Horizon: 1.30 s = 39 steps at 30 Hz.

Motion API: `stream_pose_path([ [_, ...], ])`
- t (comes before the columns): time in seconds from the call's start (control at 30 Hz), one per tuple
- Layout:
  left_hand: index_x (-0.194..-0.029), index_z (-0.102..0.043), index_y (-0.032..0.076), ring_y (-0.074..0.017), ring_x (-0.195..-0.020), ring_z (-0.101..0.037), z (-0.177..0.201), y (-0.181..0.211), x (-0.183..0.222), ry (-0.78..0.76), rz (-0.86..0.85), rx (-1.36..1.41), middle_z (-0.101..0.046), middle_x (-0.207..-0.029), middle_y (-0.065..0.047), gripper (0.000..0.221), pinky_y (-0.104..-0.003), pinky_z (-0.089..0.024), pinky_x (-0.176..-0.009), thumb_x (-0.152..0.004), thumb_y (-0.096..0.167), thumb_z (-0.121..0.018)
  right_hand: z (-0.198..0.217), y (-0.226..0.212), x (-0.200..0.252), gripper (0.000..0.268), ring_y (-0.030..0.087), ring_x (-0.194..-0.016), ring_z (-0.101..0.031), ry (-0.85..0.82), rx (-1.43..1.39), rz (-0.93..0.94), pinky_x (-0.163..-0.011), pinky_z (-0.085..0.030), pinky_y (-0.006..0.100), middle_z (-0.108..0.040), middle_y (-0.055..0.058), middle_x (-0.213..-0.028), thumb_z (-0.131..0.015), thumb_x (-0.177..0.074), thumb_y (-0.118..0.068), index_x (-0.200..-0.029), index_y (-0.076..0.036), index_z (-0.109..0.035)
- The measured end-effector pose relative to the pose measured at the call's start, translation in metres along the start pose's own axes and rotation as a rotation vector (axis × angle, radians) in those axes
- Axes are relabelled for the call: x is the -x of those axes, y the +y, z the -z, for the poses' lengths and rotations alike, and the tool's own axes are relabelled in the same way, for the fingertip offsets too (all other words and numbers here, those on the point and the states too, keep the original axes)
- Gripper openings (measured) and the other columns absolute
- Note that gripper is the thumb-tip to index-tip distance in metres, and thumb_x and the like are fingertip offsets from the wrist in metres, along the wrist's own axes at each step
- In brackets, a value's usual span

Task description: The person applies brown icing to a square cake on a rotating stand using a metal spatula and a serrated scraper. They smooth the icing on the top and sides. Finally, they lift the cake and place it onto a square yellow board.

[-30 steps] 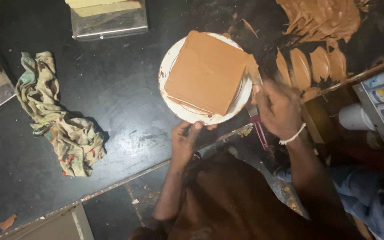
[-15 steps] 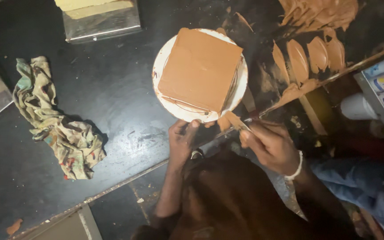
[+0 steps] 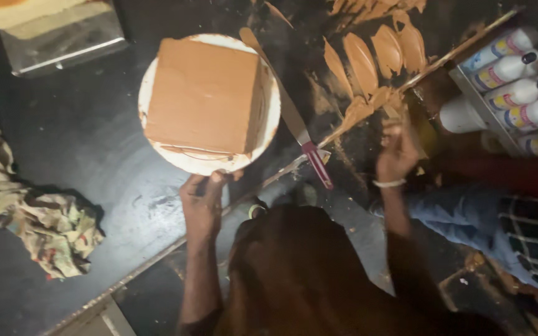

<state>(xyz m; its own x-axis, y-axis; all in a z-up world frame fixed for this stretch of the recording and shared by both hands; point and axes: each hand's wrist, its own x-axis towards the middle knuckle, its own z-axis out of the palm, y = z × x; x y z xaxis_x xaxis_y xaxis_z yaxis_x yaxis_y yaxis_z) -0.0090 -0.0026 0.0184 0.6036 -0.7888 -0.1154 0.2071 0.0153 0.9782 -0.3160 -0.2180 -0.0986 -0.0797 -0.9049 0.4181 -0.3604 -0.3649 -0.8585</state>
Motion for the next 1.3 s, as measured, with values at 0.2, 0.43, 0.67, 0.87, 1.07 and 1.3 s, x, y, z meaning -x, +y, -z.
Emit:
stream_pose_path([
  [0.2,-0.113,-0.073,-0.009,-0.0172,-0.077,-0.05,-0.009,0.007,0.004,0.051,0.18,-0.029,-0.076,-0.098,-0.017,0.028,-0.031,-0.036,-0.071,-0.101,0.017,-0.069,-0.048,0.031,0.033,0.046,0.039,-0.097,-0.06,-0.093,0.592,0.196,-0.085,-0.05,0.049,-0.061,0.021,-0.106,-0.055,-0.107,-0.003,-0.152,0.002,-0.056],
  [0.43,-0.12,-0.072,-0.006,-0.0208,-0.098,-0.072,-0.024,0.003,-0.003,-0.099,0.034,-0.023,-0.077,-0.107,-0.017,0.027,-0.032,-0.058,-0.096,-0.102,0.013,-0.068,0.005,0.042,0.078,0.057,0.039,-0.094,-0.063,-0.247,0.752,0.363,-0.082,-0.05,0.05,-0.066,0.021,-0.109,-0.06,-0.094,-0.014,-0.149,-0.004,-0.054],
  [0.67,-0.134,-0.06,-0.004,-0.0205,-0.102,-0.07,-0.037,-0.002,-0.013,-0.286,0.064,0.287,-0.072,-0.118,-0.014,0.036,-0.039,-0.056,-0.096,-0.104,0.013,-0.064,0.032,-0.006,0.061,0.026,0.012,-0.073,-0.06,-0.021,-0.096,-0.131,-0.067,-0.05,0.027,-0.067,0.008,-0.085,-0.057,-0.117,-0.018,-0.107,0.005,-0.063],
  [0.87,-0.118,-0.07,-0.006,-0.0203,-0.101,-0.071,0.006,-0.007,-0.004,-0.157,0.023,0.054,-0.078,-0.107,-0.014,0.034,-0.032,-0.054,-0.096,-0.107,0.025,-0.062,-0.007,-0.111,-0.009,0.022,0.01,-0.062,-0.059,-0.416,-0.285,-0.061,-0.055,-0.045,0.024,-0.068,0.007,-0.079,-0.058,-0.111,-0.015,-0.103,0.004,-0.067],
  [1.07,-0.113,-0.071,-0.006,-0.0137,-0.094,-0.06,0.023,-0.026,-0.008,0.077,-0.024,-0.037,-0.072,-0.102,-0.008,0.036,-0.029,-0.048,-0.086,-0.105,0.029,-0.063,-0.05,-0.163,-0.06,0.021,0.008,-0.074,-0.066,-0.647,-0.397,0.11,-0.067,-0.053,0.022,-0.069,0.006,-0.084,-0.057,-0.117,-0.013,-0.107,0.003,-0.065],
  [1.3,-0.116,-0.066,-0.004,-0.0086,-0.085,-0.058,0.035,-0.002,-0.033,0.146,-0.032,0.266,-0.069,-0.096,-0.002,0.041,-0.026,-0.047,-0.077,-0.105,0.034,-0.056,-0.081,-0.194,-0.071,0.02,0.009,-0.072,-0.063,-0.712,-0.347,0.065,-0.064,-0.052,0.025,-0.066,0.005,-0.082,-0.058,-0.112,-0.014,-0.108,0.003,-0.068],
])
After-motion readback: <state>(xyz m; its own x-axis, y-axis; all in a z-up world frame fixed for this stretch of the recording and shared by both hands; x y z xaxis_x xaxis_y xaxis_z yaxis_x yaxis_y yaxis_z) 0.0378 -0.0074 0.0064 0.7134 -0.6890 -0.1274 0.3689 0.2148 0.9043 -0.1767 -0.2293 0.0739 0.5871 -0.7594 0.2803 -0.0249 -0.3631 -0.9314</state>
